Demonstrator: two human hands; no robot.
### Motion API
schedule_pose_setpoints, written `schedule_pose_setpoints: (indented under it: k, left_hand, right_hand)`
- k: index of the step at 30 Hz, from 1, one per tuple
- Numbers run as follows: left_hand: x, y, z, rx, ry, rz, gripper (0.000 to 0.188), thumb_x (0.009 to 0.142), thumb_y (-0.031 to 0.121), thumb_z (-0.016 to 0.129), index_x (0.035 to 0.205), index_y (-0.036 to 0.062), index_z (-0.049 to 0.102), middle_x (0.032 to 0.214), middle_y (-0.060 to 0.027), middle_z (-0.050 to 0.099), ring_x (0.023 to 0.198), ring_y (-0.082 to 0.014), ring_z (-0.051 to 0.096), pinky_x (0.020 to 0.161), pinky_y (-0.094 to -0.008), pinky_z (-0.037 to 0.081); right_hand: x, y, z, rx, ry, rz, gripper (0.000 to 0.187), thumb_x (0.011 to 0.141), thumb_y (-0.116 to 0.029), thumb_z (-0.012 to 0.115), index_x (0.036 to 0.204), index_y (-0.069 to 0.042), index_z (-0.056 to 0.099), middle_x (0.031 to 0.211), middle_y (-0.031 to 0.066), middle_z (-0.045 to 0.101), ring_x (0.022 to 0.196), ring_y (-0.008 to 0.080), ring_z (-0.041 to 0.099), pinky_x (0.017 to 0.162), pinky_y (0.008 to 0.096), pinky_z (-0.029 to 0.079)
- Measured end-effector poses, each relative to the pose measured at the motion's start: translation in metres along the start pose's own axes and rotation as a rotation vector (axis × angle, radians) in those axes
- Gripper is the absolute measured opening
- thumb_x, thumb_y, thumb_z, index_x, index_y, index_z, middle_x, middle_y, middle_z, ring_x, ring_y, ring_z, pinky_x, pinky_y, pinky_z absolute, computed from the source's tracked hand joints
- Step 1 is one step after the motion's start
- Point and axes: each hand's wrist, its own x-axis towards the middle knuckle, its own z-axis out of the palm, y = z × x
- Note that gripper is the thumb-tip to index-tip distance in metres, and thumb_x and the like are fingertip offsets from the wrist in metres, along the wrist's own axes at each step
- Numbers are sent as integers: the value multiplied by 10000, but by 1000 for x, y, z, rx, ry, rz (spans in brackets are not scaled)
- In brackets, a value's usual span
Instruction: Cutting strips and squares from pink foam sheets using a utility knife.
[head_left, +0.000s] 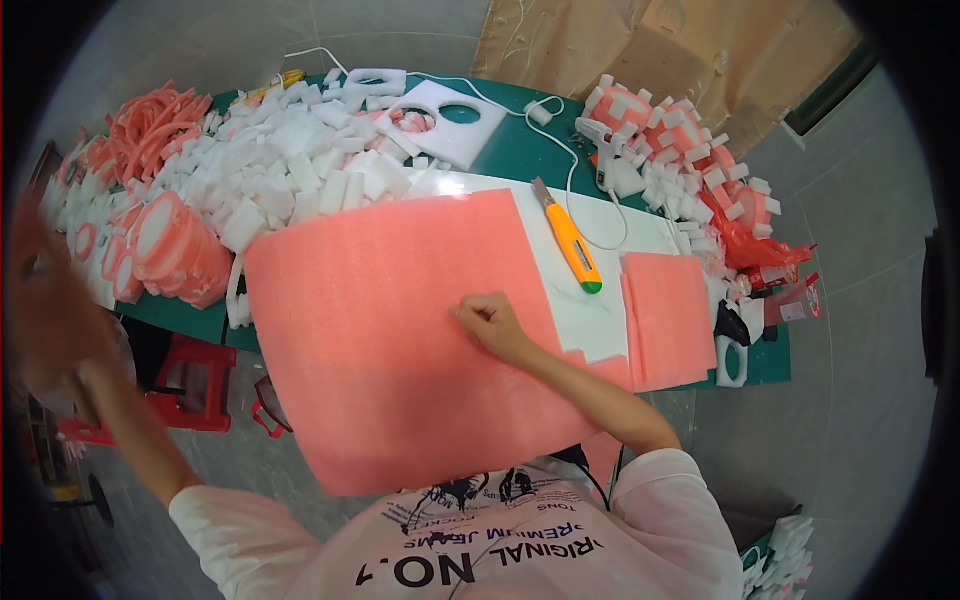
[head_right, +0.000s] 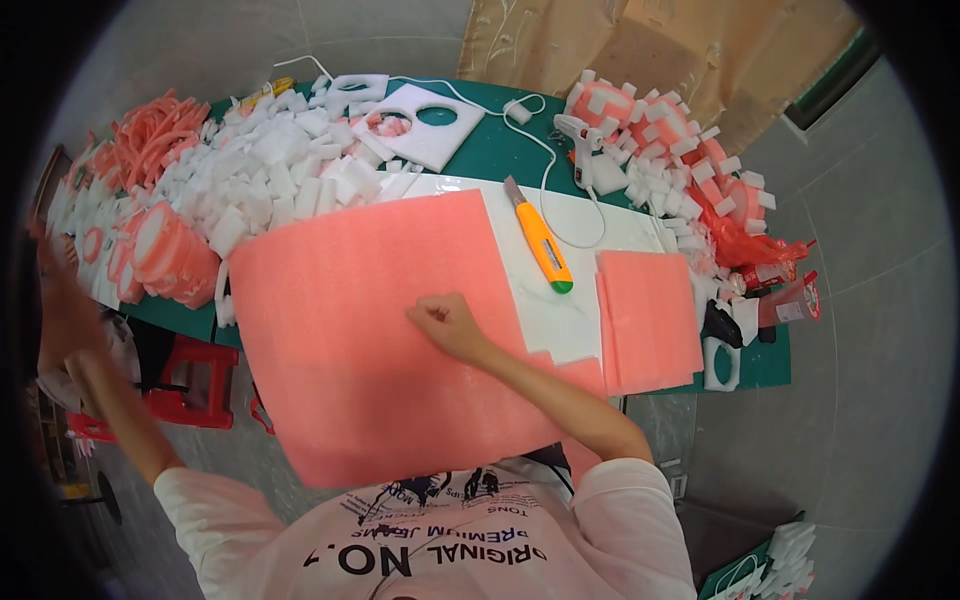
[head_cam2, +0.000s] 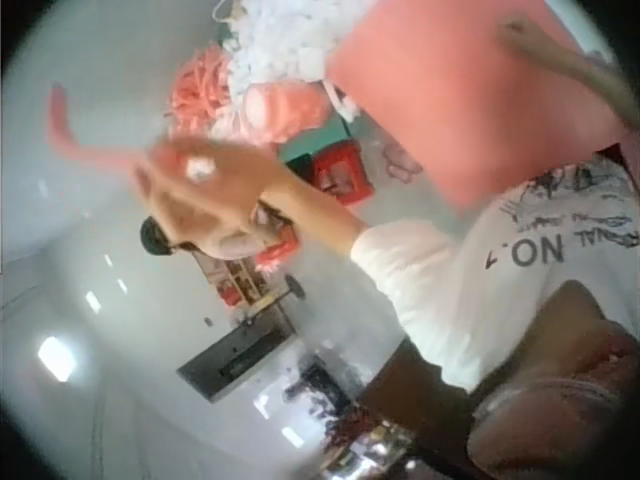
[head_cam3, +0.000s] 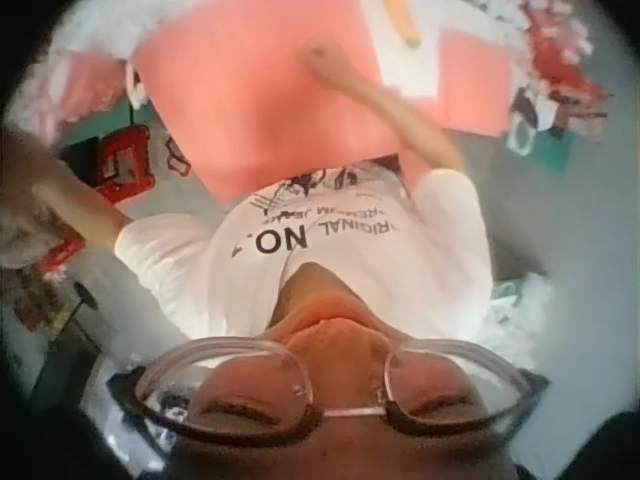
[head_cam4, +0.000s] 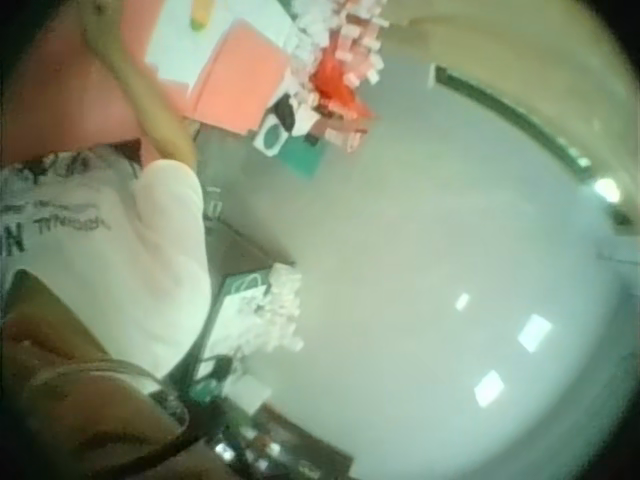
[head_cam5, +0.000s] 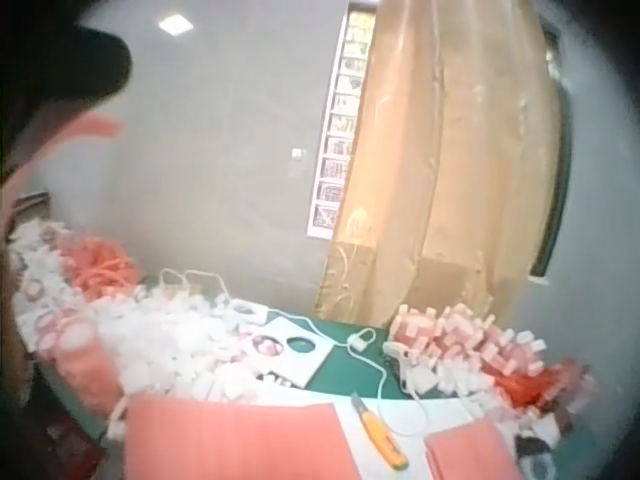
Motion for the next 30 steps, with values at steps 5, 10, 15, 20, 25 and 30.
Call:
schedule_pose_setpoints:
  k: [5,10,15,20,25,30]
  left_hand:
    - [-87,198,15,-840,-438,532,295,689,75,557,972,1,596,962,-102,541,921,-282,553,839,-413,448]
    - [-138,267,2,-1005,-494,524,306,641,99,568,935,24,606,910,-89,529,861,-230,561,795,-377,475]
    - [-155,281,6,-1201,-881,287,296,703,109,577,990,34,572,990,-102,519,865,-260,552,770,-352,471]
    - [-164,276,38,-992,-896,-144,322,749,167,585,1041,49,519,1095,-133,476,997,-317,475,837,-394,407]
    - [-171,284,66,-768,-980,-188,276,740,264,583,939,83,519,1047,-110,469,1004,-282,429,794,-420,340]
    - [-167,296,93,-673,-1080,-235,220,755,278,572,863,97,509,968,-86,478,913,-249,441,732,-395,331]
  right_hand:
    - [19,-7,-20,1013,140,-19,329,867,-283,451,1123,-76,443,1060,110,520,768,175,555,646,249,444]
    - [48,-1,-52,544,359,54,533,810,-268,553,1252,-56,342,1214,153,409,948,238,527,800,362,446]
    - [52,16,-49,-515,421,-188,606,706,-123,618,1234,13,351,1197,184,390,1042,308,465,877,372,401]
    - [32,14,-53,-766,439,-250,484,699,-67,550,1148,70,431,1097,225,397,970,358,440,811,379,408]
    - [3,7,-49,-958,379,-110,437,732,-60,521,1135,82,431,973,214,406,850,334,441,708,398,411]
    - [1,7,-44,-1102,430,-67,451,719,-88,526,1137,58,437,947,166,431,831,272,449,660,334,395]
